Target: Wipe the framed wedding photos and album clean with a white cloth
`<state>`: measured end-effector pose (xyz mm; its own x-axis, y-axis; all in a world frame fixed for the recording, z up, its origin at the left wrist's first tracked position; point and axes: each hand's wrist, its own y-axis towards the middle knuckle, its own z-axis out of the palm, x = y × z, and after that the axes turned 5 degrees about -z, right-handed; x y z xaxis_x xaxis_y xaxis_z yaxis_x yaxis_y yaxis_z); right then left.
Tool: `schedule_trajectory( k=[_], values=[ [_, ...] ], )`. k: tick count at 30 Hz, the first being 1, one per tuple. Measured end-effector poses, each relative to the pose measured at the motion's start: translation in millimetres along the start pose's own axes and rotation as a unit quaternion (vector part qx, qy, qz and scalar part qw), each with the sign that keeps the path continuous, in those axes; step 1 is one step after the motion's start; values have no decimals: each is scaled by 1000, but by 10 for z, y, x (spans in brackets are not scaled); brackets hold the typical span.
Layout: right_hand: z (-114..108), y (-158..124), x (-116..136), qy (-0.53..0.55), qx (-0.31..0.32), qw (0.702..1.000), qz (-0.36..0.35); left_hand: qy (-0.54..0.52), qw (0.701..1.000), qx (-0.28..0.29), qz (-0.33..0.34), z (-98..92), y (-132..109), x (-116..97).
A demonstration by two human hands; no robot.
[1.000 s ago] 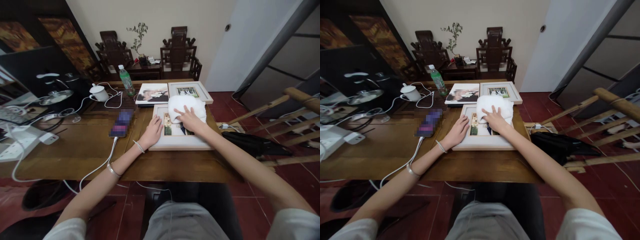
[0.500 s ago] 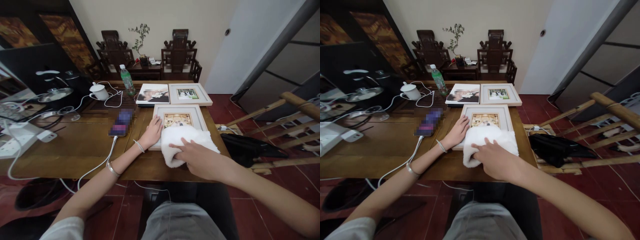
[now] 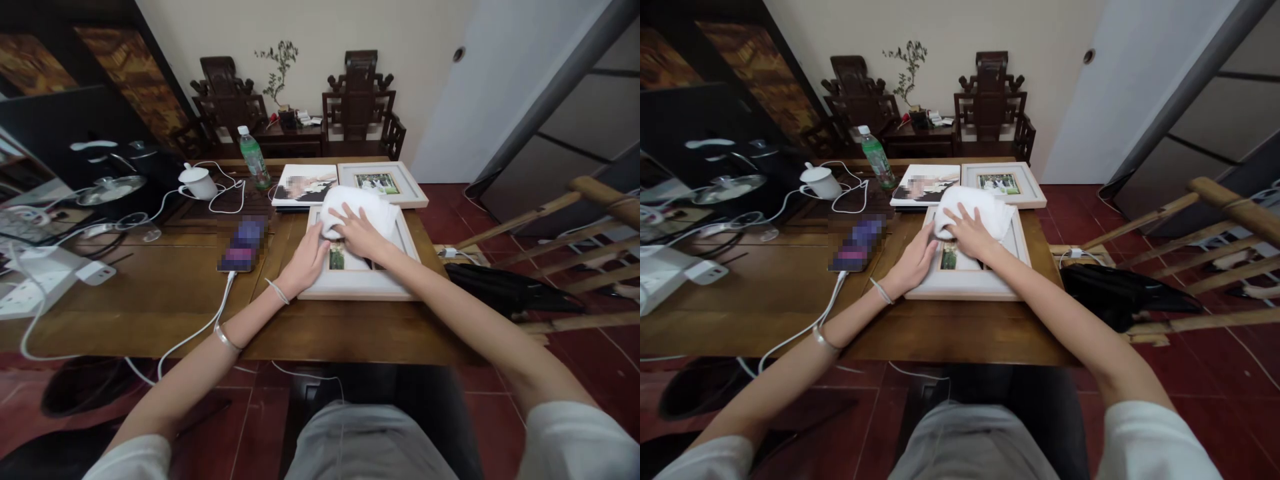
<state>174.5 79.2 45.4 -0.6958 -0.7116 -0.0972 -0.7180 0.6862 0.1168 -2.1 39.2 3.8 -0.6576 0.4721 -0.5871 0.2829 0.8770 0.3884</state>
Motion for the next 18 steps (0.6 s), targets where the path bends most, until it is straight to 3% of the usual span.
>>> schedule_trajectory(
  k=[3,6,13,18],
  values=[
    [22,145,112,-2,11,1000,3,-23,999,-22,18,-23,11,-13],
    [-49,69,290,17,29,999,-4,-42,999,-27,20,-26,3,-10],
    [-416,-595,633,101,86,983,-129,-56,997,-2,-56,-20,-20,-23],
    [-626,-1075,624,152,80,979,-111,17,996,51,-70,16,-17,31]
  ],
)
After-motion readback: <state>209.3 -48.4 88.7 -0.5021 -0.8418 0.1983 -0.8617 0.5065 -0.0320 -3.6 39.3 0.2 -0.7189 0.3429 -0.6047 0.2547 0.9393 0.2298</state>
